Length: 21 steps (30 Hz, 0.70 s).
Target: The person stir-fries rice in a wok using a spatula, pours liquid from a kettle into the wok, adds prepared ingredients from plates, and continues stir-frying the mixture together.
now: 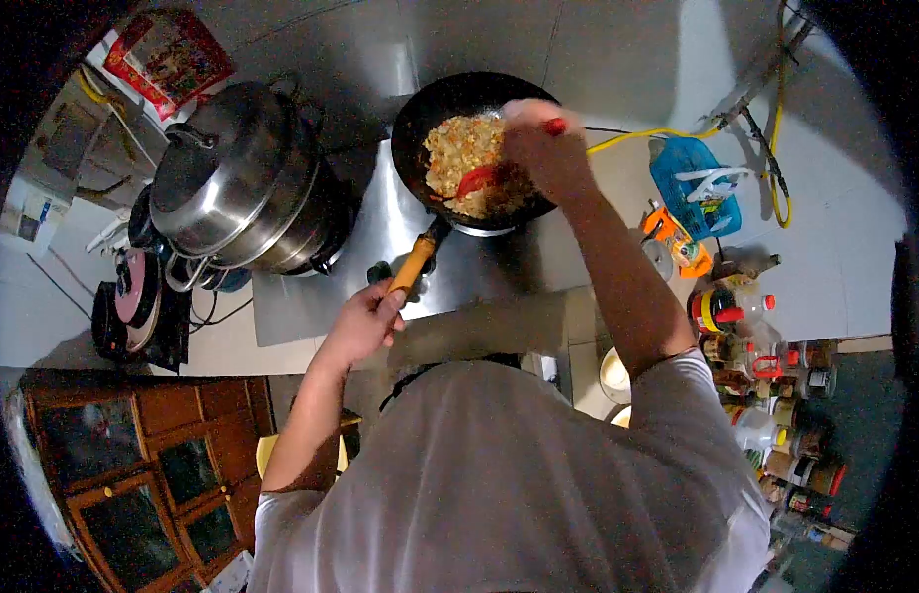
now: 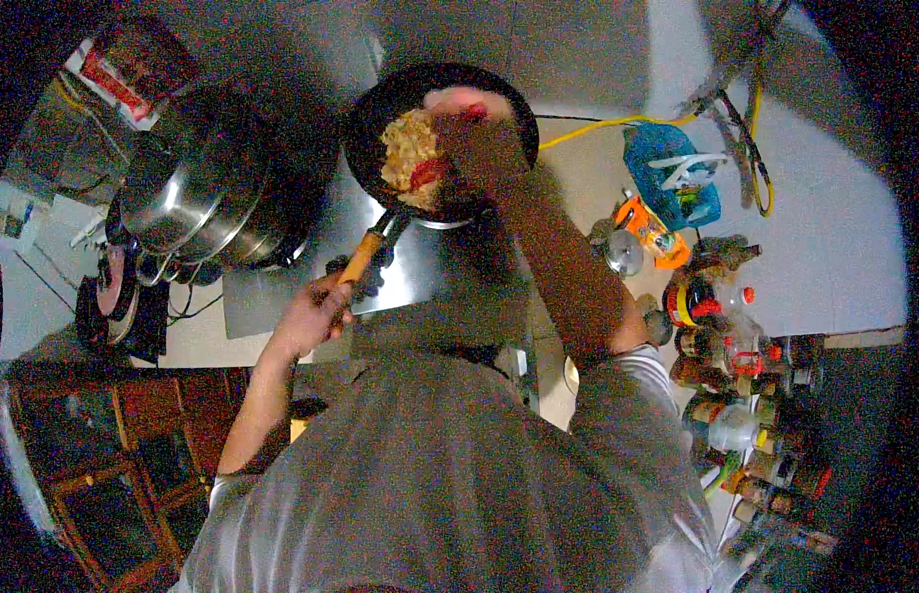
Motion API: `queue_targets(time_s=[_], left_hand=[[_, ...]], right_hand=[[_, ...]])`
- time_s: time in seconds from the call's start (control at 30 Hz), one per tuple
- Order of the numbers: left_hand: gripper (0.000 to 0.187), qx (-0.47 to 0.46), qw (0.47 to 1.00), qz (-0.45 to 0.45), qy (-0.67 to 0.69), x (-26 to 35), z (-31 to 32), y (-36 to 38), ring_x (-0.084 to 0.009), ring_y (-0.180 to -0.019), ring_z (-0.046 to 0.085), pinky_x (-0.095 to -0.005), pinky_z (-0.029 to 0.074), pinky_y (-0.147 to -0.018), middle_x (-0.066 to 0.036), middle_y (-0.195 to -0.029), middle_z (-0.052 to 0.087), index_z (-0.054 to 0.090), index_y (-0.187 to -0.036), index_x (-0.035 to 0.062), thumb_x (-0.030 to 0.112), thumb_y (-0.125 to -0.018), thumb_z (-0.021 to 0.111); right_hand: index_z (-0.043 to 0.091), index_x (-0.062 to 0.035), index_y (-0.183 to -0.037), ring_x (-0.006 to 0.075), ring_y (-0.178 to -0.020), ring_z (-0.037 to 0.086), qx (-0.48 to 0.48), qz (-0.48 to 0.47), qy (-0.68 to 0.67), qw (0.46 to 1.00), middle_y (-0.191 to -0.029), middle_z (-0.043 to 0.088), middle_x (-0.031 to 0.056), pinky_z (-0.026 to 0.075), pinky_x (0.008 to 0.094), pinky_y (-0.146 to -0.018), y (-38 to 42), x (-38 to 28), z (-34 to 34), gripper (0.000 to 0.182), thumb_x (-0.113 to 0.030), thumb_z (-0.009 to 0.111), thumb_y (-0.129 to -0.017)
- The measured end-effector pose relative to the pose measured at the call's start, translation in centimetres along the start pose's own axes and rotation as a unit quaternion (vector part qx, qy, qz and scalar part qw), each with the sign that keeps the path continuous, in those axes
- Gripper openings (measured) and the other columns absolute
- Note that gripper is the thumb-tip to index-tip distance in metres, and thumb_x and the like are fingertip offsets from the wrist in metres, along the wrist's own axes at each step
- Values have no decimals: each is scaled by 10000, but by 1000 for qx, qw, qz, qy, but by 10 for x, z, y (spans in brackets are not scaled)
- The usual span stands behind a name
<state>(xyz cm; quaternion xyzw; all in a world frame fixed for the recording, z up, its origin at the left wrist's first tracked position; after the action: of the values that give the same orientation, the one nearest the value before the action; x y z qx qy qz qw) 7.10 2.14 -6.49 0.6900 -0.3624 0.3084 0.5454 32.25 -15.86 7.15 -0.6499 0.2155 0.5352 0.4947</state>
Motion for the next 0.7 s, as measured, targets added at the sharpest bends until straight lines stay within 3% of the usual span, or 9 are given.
queue_targets(time_s=[0.1,0.17,0.27,0.33,0.4,0.47,0.53,0.57,0.7], left_hand=[[500,14,1000,-10,22,-8,-2,-4,-67,-577,517,-215,448,-514,-9,-740,584,527,-1342,6,375,-1006,557],[483,21,1000,4,16,-20,-3,-9,-68,-586,521,-215,449,-510,-5,-744,584,533,-1340,23,372,-1007,556],[460,3,1000,-12,17,-14,0,-4,-69,-585,519,-217,449,-505,-6,-740,583,537,-1335,35,362,-1012,551],[448,5,1000,-1,3,-3,-2,-3,-68,-581,515,-219,448,-502,-9,-743,581,541,-1327,32,353,-1014,548],[435,-4,1000,1,-10,-8,2,0,-67,-576,510,-221,448,-500,-12,-745,579,545,-1318,29,343,-1017,544],[414,-25,1000,5,18,-14,2,-8,-70,-587,515,-226,456,-505,-11,-760,573,559,-1297,23,330,-1019,542],[409,-18,999,3,27,-12,1,-5,-72,-591,519,-227,459,-506,-10,-764,570,564,-1290,22,327,-1019,542],[404,-9,999,2,33,-13,0,-4,-73,-595,523,-228,462,-507,-10,-767,567,569,-1283,20,325,-1018,542],[403,-11,998,5,55,-22,0,-10,-74,-590,524,-225,461,-510,-10,-761,566,570,-1283,17,320,-1018,541]], right_hand=[[605,-44,-830,93,-665,501,-13,-49,57,997,-729,531,-25,437,249,-612,1,-14,13,192,-180,602,-966],[556,-56,-740,95,-648,488,-29,4,119,992,-698,499,-35,433,259,-603,10,16,24,270,-196,581,-969],[615,-31,-807,91,-663,514,-30,2,200,979,-732,554,-34,433,256,-606,-6,-25,10,211,-169,594,-966],[614,-33,-809,87,-665,518,13,-28,166,986,-730,567,-18,428,253,-602,-8,-27,6,208,-165,588,-968],[618,-36,-786,160,-712,617,40,6,73,997,-739,652,47,506,327,-668,7,6,10,266,-257,602,-932],[508,-52,-691,148,-630,540,26,-51,175,983,-658,556,-21,453,337,-584,-3,-9,7,349,-284,606,-933],[503,-87,-669,137,-582,497,39,77,108,990,-641,522,-36,421,307,-557,-17,-26,-11,367,-300,617,-946],[483,-106,-687,116,-548,441,46,59,-64,995,-613,473,-29,380,276,-536,-17,-35,-12,383,-346,589,-967],[463,-102,-753,131,-567,366,52,88,-50,994,-616,377,-10,352,313,-585,9,-83,-10,328,-307,520,-1003]])
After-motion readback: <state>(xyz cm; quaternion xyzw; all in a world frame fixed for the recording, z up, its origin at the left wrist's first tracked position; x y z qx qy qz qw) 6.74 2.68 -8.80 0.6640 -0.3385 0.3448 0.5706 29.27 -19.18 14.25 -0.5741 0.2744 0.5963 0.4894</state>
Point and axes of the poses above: each hand's wrist, its own y-axis away from the middle knuckle, its own z-axis out of the palm, x = y × z, the point moved 9 cm from there along -y, towards the middle knuckle
